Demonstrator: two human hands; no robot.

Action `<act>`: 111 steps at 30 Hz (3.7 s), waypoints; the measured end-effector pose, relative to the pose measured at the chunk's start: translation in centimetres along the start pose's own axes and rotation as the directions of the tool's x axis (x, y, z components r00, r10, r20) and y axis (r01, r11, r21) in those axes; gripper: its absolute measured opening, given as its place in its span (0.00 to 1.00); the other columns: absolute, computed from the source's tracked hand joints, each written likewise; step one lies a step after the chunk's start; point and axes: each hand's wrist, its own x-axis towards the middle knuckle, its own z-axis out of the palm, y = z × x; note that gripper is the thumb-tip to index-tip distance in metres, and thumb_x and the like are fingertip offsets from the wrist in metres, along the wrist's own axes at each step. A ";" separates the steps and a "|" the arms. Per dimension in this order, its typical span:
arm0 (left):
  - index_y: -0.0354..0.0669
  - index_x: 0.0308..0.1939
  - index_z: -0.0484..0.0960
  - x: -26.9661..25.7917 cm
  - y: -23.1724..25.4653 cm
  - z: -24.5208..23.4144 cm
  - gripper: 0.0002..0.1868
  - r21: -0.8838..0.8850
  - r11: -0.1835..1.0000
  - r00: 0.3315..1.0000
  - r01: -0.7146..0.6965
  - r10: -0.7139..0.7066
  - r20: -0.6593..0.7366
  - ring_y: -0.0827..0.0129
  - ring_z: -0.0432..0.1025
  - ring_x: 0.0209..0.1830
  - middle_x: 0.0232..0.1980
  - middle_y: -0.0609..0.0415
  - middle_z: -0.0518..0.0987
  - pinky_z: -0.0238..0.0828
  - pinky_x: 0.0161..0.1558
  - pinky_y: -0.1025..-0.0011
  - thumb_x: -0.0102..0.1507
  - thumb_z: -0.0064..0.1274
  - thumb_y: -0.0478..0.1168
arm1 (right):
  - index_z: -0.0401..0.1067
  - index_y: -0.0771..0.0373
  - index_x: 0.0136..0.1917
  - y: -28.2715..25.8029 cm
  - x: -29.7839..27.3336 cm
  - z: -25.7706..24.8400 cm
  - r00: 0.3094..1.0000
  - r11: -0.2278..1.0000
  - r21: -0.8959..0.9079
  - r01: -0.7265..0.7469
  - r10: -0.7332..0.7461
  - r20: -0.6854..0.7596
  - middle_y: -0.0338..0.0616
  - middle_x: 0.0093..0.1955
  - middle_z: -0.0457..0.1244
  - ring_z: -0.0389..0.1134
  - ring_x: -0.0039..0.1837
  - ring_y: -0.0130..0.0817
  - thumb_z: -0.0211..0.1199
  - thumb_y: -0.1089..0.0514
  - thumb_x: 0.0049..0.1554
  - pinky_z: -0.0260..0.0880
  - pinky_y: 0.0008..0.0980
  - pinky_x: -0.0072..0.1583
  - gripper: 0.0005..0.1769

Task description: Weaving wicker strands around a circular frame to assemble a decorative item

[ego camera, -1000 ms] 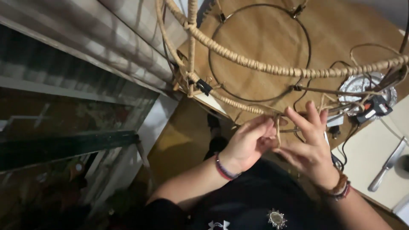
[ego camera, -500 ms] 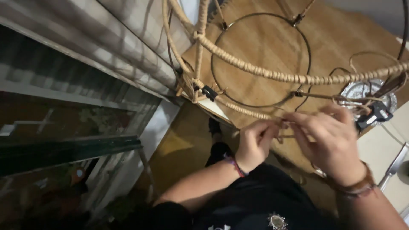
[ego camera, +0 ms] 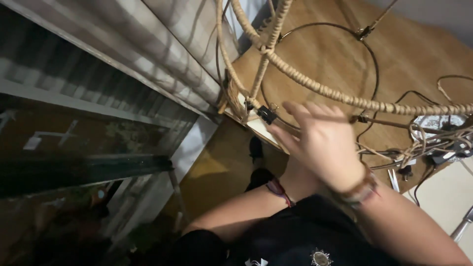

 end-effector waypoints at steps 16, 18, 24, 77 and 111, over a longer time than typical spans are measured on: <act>0.36 0.38 0.81 0.5 -1.9 2.4 0.12 0.127 0.970 0.977 -0.206 0.211 -0.026 0.47 0.72 0.38 0.36 0.46 0.77 0.65 0.36 0.53 0.53 0.46 0.32 | 0.66 0.58 0.46 -0.9 0.6 1.7 0.980 0.966 0.180 -0.187 0.170 0.108 0.43 0.34 0.65 0.69 0.38 0.47 0.64 0.47 0.64 0.66 0.46 0.39 0.15; 0.34 0.37 0.80 0.5 -2.0 2.9 0.12 0.142 0.963 0.972 -0.227 0.234 -0.030 0.45 0.71 0.37 0.34 0.45 0.76 0.64 0.35 0.51 0.51 0.46 0.31 | 0.74 0.61 0.56 -0.4 -0.4 -0.1 0.982 0.968 0.239 -0.075 0.113 -0.152 0.39 0.49 0.73 0.73 0.42 0.29 0.71 0.55 0.62 0.71 0.30 0.41 0.13; 0.35 0.38 0.77 2.4 1.5 0.9 0.17 -0.040 0.953 0.952 -0.300 0.296 -0.076 0.37 0.72 0.38 0.38 0.37 0.78 0.63 0.41 0.47 0.73 0.37 0.41 | 0.71 0.61 0.59 4.4 -7.5 -5.4 0.972 0.944 0.232 -0.235 0.228 0.058 0.36 0.52 0.71 0.74 0.46 0.29 0.63 0.51 0.63 0.71 0.28 0.47 0.15; 0.47 0.39 0.84 -2.7 4.6 2.1 0.09 -0.156 0.986 0.993 0.060 -0.043 0.112 0.64 0.74 0.44 0.44 0.54 0.79 0.71 0.52 0.66 0.61 0.52 0.28 | 0.59 0.57 0.47 9.1 -22.1 -4.8 0.831 0.421 0.902 0.098 0.463 -0.307 0.36 0.26 0.54 0.57 0.29 0.29 0.45 0.56 0.70 0.70 0.35 0.50 0.08; 0.50 0.52 0.75 -3.3 2.8 8.9 0.14 0.266 0.944 0.416 -0.193 -0.167 0.894 0.41 0.78 0.43 0.44 0.43 0.83 0.73 0.42 0.50 0.65 0.43 0.46 | 0.70 0.70 0.57 13.3 -30.5 -6.4 0.815 -0.165 0.986 -0.004 0.570 0.099 0.32 0.32 0.51 0.46 0.32 0.22 0.61 0.49 0.65 0.42 0.23 0.34 0.20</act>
